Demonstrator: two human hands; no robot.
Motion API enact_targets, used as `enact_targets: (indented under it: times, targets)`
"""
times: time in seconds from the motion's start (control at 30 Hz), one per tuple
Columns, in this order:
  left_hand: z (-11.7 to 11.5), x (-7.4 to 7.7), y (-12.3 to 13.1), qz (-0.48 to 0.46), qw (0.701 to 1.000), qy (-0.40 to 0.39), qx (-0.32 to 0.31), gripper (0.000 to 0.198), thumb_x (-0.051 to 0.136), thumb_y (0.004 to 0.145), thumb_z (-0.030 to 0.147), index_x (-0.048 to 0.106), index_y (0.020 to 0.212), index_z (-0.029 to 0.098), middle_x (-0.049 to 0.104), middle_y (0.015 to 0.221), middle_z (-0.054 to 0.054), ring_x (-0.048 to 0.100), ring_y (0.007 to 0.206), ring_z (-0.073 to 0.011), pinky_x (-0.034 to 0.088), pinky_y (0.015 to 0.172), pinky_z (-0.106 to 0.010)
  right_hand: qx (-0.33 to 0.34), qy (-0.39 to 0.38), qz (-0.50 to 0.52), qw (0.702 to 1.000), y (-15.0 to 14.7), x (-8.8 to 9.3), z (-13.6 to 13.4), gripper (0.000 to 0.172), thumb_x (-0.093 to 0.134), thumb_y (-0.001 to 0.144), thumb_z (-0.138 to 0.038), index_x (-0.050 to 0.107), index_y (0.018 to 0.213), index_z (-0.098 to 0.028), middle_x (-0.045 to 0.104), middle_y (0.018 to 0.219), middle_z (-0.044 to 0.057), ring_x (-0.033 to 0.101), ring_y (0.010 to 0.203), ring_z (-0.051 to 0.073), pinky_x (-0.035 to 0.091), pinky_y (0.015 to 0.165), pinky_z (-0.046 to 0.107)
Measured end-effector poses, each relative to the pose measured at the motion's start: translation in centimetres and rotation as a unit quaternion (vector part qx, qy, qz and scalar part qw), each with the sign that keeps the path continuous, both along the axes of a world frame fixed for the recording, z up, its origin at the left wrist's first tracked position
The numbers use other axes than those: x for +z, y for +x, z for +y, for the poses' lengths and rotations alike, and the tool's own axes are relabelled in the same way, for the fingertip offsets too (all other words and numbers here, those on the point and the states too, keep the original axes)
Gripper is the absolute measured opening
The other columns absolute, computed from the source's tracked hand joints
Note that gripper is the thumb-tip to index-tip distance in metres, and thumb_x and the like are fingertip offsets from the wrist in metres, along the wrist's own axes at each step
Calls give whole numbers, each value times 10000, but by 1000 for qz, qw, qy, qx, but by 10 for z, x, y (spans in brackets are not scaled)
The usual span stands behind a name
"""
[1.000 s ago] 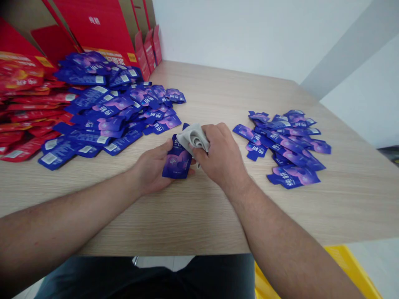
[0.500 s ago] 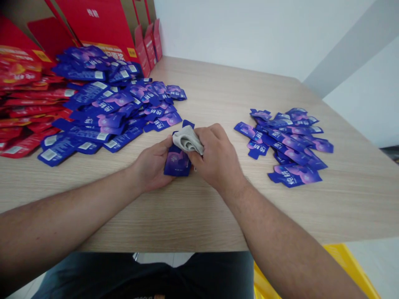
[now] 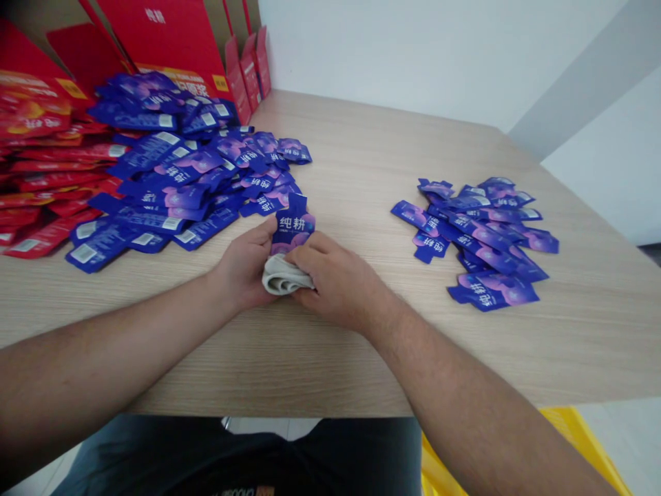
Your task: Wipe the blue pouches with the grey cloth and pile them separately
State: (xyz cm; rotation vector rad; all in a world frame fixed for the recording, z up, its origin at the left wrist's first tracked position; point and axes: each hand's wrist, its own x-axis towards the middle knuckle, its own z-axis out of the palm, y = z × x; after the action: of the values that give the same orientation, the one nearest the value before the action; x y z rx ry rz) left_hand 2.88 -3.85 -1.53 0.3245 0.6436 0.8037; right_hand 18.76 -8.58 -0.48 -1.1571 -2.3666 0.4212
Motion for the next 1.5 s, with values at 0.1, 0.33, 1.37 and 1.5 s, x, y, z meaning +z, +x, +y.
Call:
enact_targets:
  times: [0.1, 0.33, 1.37, 1.5]
  targets:
    - [3, -1, -3, 13, 1000, -5, -27, 545, 354, 1017, 539, 718, 1056, 136, 748, 868, -115, 725, 823, -260, 603, 782, -416, 40, -42, -24, 998, 3, 1, 0, 257, 668, 812, -152, 649, 1063, -198, 646, 1051, 78, 602, 1006, 234, 504, 879, 364]
    - [-8, 0, 2, 51, 996, 58, -42, 400, 390, 1040, 409, 695, 1103, 158, 754, 912, -98, 718, 777, -225, 604, 737, -385, -174, 107, -4, 979, 24, 13, 14, 151, 683, 832, -239, 642, 975, -213, 638, 925, 78, 599, 948, 280, 490, 823, 409]
    - [-12, -11, 8, 161, 973, 166, 16, 155, 608, 915, 203, 706, 819, 132, 711, 730, -54, 633, 612, -147, 535, 640, -288, -219, 185, 23, 958, 27, 26, 7, 164, 692, 866, -303, 656, 1016, -245, 673, 945, 79, 619, 937, 285, 510, 817, 446]
    - [-7, -6, 11, 118, 984, 124, 58, 204, 533, 928, 139, 701, 812, 130, 716, 736, -50, 654, 651, -143, 548, 684, -267, -134, 123, 0, 983, 14, 12, 6, 200, 682, 823, -206, 663, 1022, -217, 663, 940, 79, 612, 949, 272, 512, 832, 418]
